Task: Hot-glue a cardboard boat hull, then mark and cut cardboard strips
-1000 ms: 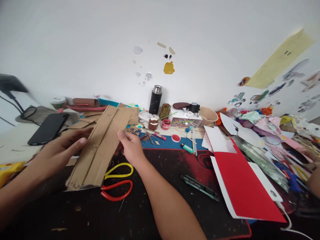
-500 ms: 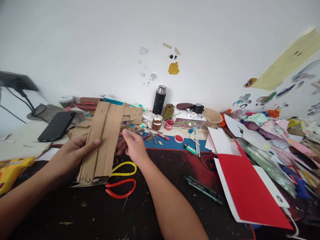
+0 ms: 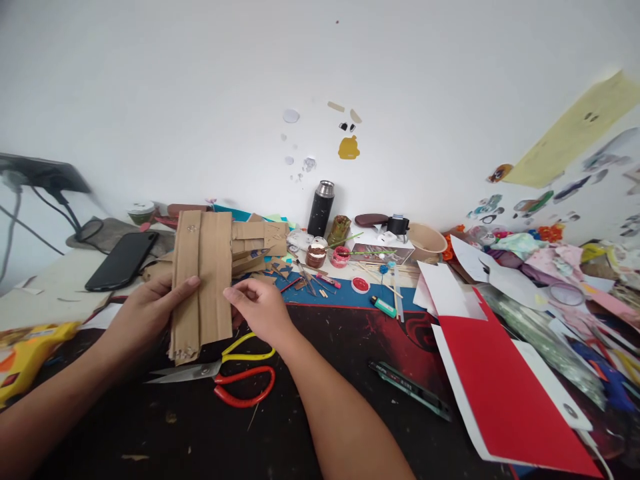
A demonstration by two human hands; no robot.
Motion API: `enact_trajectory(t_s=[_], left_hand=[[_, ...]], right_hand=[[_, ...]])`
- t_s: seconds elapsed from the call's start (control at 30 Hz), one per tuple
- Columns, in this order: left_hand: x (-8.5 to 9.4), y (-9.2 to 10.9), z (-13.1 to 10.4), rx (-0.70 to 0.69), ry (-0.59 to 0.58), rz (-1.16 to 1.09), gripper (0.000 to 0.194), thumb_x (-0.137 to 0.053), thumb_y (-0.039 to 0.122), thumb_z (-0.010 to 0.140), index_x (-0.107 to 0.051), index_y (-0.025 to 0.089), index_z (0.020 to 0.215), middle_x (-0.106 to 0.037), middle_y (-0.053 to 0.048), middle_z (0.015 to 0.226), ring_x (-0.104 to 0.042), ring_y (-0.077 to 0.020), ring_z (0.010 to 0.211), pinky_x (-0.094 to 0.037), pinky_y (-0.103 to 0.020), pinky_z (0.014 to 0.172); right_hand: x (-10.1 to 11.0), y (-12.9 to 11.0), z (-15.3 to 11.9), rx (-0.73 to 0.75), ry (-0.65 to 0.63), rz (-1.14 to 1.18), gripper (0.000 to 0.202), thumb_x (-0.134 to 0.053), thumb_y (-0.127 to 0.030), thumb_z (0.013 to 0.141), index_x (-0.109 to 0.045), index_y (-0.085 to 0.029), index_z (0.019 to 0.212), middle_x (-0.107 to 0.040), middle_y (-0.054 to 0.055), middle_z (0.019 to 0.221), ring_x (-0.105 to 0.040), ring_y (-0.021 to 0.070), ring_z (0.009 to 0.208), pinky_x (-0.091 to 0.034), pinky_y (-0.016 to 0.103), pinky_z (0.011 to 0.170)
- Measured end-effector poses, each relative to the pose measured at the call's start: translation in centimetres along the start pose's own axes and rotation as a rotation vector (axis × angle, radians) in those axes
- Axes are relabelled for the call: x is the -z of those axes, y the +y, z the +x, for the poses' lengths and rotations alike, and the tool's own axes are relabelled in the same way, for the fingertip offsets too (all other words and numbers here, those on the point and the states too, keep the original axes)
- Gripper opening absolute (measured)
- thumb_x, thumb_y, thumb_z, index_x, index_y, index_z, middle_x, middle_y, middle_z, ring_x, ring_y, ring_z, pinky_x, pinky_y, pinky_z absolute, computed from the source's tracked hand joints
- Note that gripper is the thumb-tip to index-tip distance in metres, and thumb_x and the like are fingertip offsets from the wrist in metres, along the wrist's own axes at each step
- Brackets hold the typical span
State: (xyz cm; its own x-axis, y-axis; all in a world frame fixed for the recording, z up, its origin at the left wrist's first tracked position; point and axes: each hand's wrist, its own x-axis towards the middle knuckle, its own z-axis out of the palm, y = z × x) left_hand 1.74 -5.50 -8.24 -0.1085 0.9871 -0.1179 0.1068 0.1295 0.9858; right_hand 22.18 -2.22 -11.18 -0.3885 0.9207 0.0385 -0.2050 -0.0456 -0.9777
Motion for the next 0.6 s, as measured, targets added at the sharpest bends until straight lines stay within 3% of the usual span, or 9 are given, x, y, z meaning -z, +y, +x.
enact_trajectory(t_s=[0.4,0.6], left_hand=[[0.3,1.0,0.0,-0.072,0.035,0.139,0.065,-0.079,0.085,0.074,-0.078,0.022,0.093,-0.089,-0.011,0.101,-0.083,-0.037,0.094,-0.07,-0.038,0.074],[0.5,0.8,0.2,-0.066,0.042,0.123,0.068,-0.081,0.087,0.072,-0.079,0.023,0.094,-0.089,-0.011,0.104,-0.083,-0.0378,0.098,-0.071,-0.039,0.078]], right_hand=[[0.1,0.6,-0.3,0.011,0.056,-0.237,0.046,-0.075,-0.067,0.098,-0.068,-0.024,0.083,-0.066,-0.004,0.057,-0.062,0.0156,0.047,-0.047,0.025,0.051],[0.2,0.1,-0.3,0.096,0.124,-0.241,0.049,-0.069,-0.07,0.1,-0.065,-0.025,0.08,-0.054,-0.007,0.047,-0.059,0.0156,0.041,-0.041,0.025,0.048]])
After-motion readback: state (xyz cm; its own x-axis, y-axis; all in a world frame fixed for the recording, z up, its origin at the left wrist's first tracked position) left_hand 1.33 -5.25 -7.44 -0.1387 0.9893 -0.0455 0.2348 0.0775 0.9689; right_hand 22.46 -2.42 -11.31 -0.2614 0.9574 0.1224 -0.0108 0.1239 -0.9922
